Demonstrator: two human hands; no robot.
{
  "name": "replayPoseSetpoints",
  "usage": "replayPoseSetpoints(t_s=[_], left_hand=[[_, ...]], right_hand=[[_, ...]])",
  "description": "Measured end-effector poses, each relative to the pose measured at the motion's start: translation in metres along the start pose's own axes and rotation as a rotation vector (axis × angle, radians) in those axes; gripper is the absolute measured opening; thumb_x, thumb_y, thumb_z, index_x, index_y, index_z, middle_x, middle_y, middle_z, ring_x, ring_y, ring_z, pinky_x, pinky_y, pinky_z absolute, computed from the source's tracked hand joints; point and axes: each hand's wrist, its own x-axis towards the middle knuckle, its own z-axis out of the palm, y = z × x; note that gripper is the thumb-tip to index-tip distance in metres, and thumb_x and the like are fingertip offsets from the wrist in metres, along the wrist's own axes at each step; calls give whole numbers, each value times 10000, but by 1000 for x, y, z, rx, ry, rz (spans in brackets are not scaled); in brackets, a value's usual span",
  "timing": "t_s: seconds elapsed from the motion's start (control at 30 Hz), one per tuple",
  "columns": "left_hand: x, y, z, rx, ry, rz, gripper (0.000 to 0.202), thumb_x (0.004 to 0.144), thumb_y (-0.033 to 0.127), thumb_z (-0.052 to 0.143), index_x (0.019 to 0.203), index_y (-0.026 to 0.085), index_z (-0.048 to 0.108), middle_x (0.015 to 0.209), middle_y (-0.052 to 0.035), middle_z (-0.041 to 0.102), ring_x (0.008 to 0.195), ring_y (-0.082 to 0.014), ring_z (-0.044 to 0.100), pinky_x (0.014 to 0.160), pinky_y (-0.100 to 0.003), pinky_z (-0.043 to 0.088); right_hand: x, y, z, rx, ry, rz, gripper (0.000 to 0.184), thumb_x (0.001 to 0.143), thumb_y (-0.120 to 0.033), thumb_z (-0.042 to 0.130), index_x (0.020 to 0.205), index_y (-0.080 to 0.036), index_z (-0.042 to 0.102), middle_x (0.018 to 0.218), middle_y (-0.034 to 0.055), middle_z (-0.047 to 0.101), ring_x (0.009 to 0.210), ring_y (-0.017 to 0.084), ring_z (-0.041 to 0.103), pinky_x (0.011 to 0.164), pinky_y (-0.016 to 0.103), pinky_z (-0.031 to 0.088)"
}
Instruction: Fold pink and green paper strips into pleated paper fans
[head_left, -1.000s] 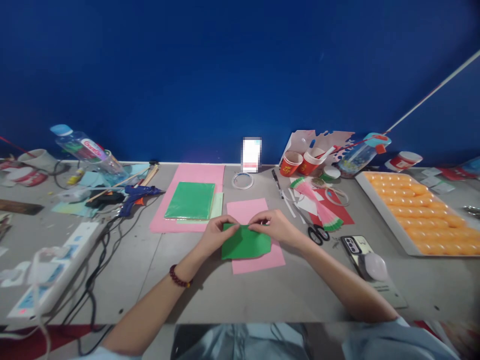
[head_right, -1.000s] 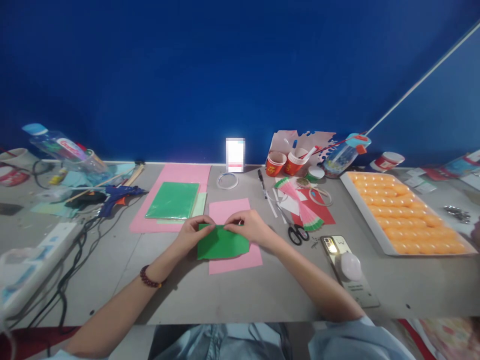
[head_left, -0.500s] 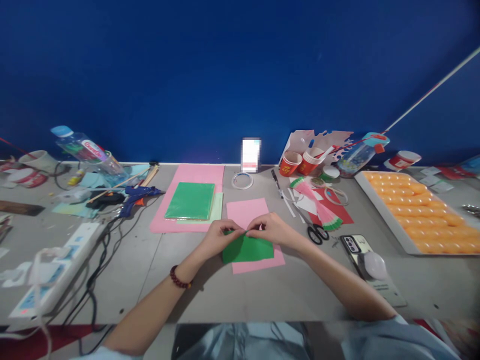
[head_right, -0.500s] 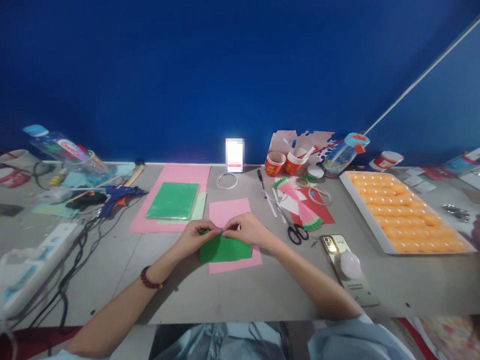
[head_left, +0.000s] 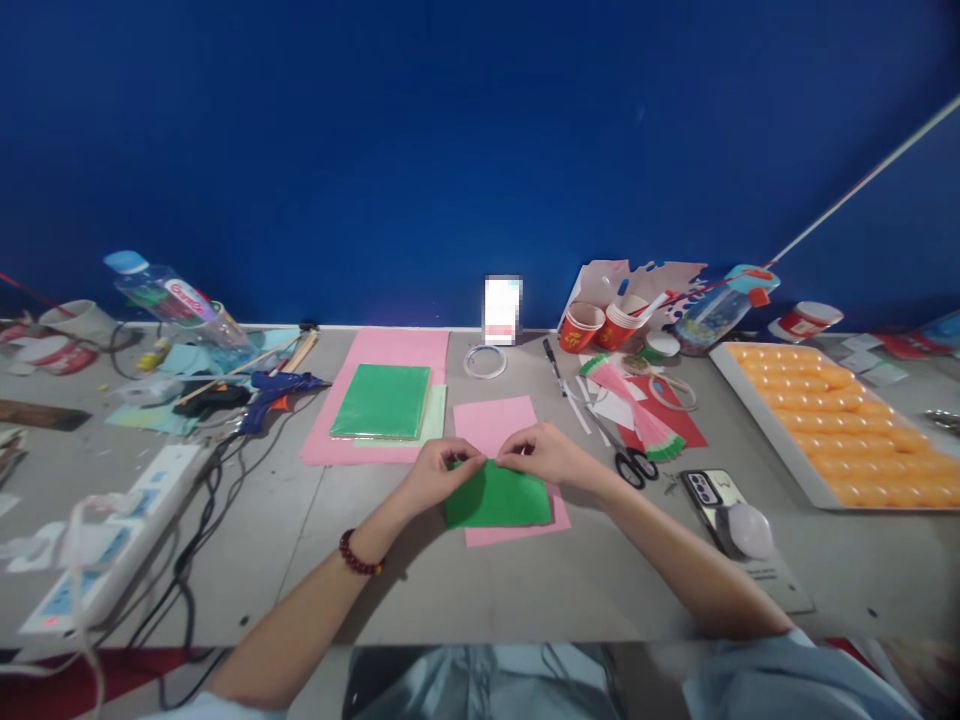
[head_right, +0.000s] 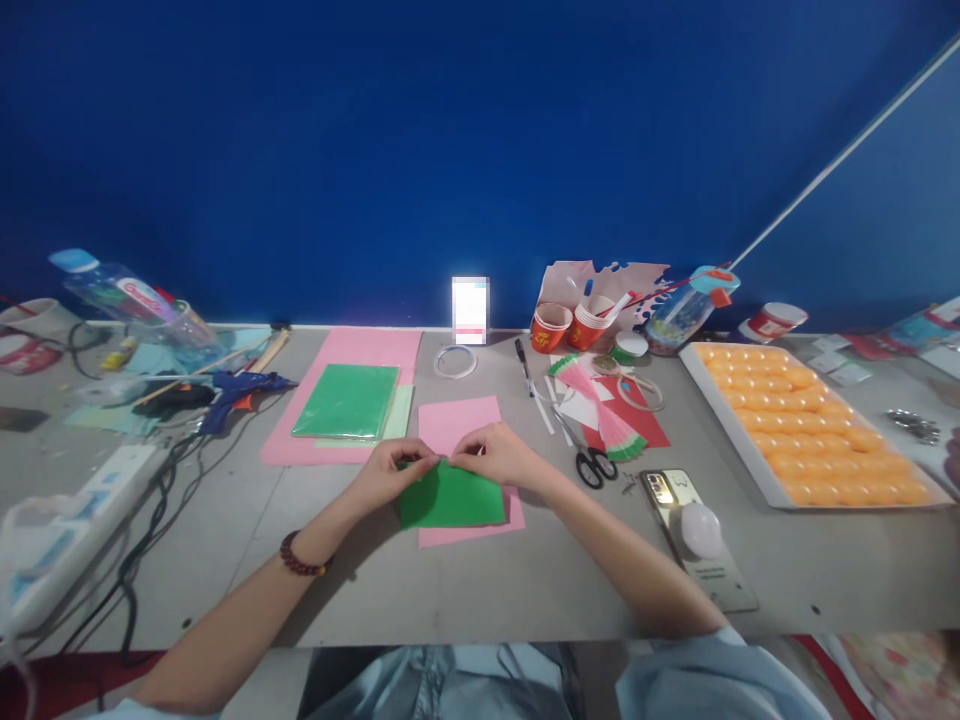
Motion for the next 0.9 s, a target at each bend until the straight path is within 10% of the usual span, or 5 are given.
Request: replayPoseSetpoints(t_s=[0.9], left_hand=[[0, -8, 0, -146, 14, -93, 171, 683, 331, 719, 705, 162, 724, 734, -57, 724, 672, -172, 645, 625, -247, 496]], right_hand=[[-1, -2, -16, 18, -44, 18, 166, 767, -323, 622, 782, -201, 734, 783, 11, 726, 725, 157, 635, 698, 241, 455]])
